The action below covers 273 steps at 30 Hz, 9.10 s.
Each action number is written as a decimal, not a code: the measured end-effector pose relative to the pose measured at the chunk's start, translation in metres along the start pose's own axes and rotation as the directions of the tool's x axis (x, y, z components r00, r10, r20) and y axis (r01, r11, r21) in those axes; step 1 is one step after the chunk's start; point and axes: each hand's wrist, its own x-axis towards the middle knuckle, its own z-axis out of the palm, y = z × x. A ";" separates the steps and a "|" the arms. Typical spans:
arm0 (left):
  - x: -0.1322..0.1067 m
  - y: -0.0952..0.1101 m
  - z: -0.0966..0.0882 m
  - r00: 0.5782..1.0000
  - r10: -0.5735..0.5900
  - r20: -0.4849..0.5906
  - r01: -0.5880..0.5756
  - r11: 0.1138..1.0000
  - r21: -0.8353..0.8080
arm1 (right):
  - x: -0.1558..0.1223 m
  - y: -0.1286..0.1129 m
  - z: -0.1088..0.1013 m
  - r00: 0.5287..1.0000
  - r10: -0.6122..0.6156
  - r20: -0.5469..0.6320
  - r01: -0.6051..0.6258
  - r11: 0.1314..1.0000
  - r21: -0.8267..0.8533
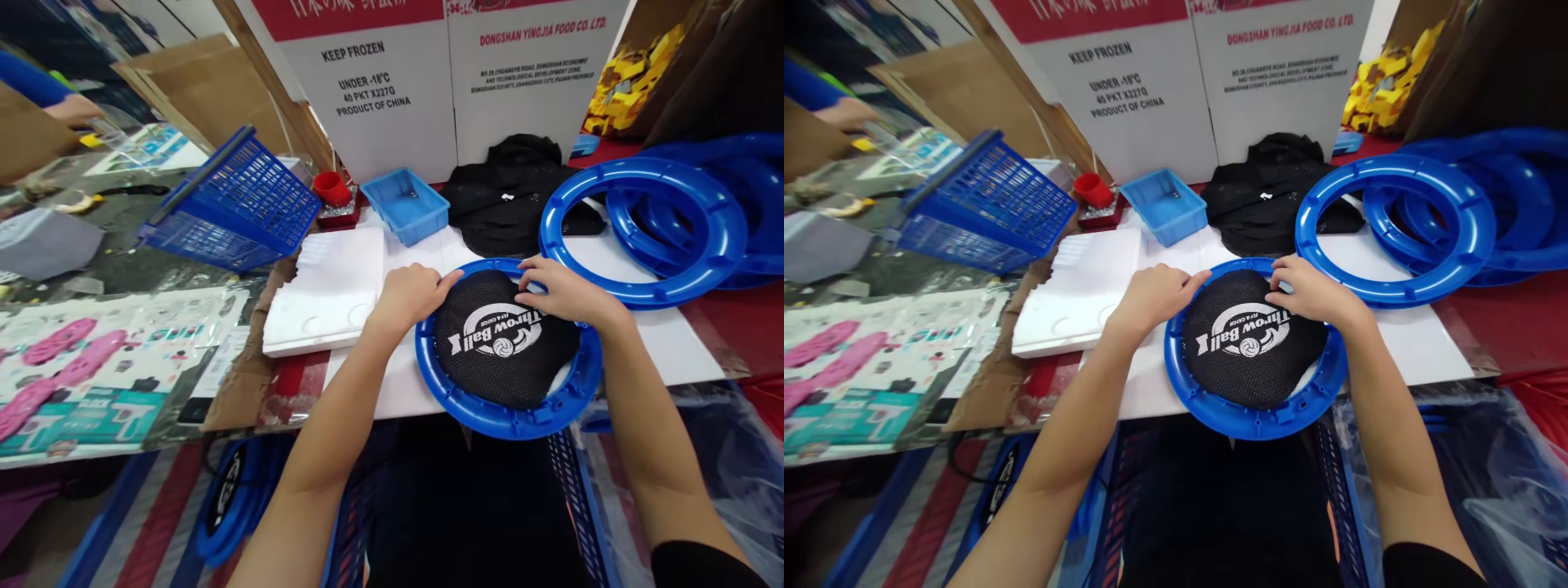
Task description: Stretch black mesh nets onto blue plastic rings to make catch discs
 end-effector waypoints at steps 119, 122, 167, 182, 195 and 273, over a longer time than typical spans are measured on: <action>0.024 -0.031 0.025 0.973 0.227 -0.032 -0.196 0.753 -0.629 | 0.008 0.026 0.006 1.000 0.016 0.013 -0.019 0.948 0.319; 0.021 -0.027 0.020 0.961 0.263 -0.083 -0.257 0.750 -0.609 | 0.007 0.018 0.002 1.000 0.017 0.001 -0.016 0.940 0.342; 0.026 -0.014 0.044 0.999 0.042 -0.002 -0.021 0.463 -0.886 | 0.027 -0.004 0.025 0.991 0.102 -0.088 -0.081 0.973 0.214; 0.026 -0.003 0.050 0.999 0.001 -0.041 -0.035 0.559 -0.829 | 0.023 0.002 0.016 0.995 0.099 0.007 -0.097 0.959 0.266; 0.024 0.007 0.042 0.953 0.223 -0.204 -0.301 0.652 -0.696 | 0.033 -0.014 0.030 0.992 -0.046 -0.113 0.074 0.963 0.259; 0.026 0.009 0.039 0.908 0.370 -0.195 -0.416 0.751 -0.512 | 0.046 -0.019 0.039 0.978 0.086 -0.192 -0.054 0.984 0.168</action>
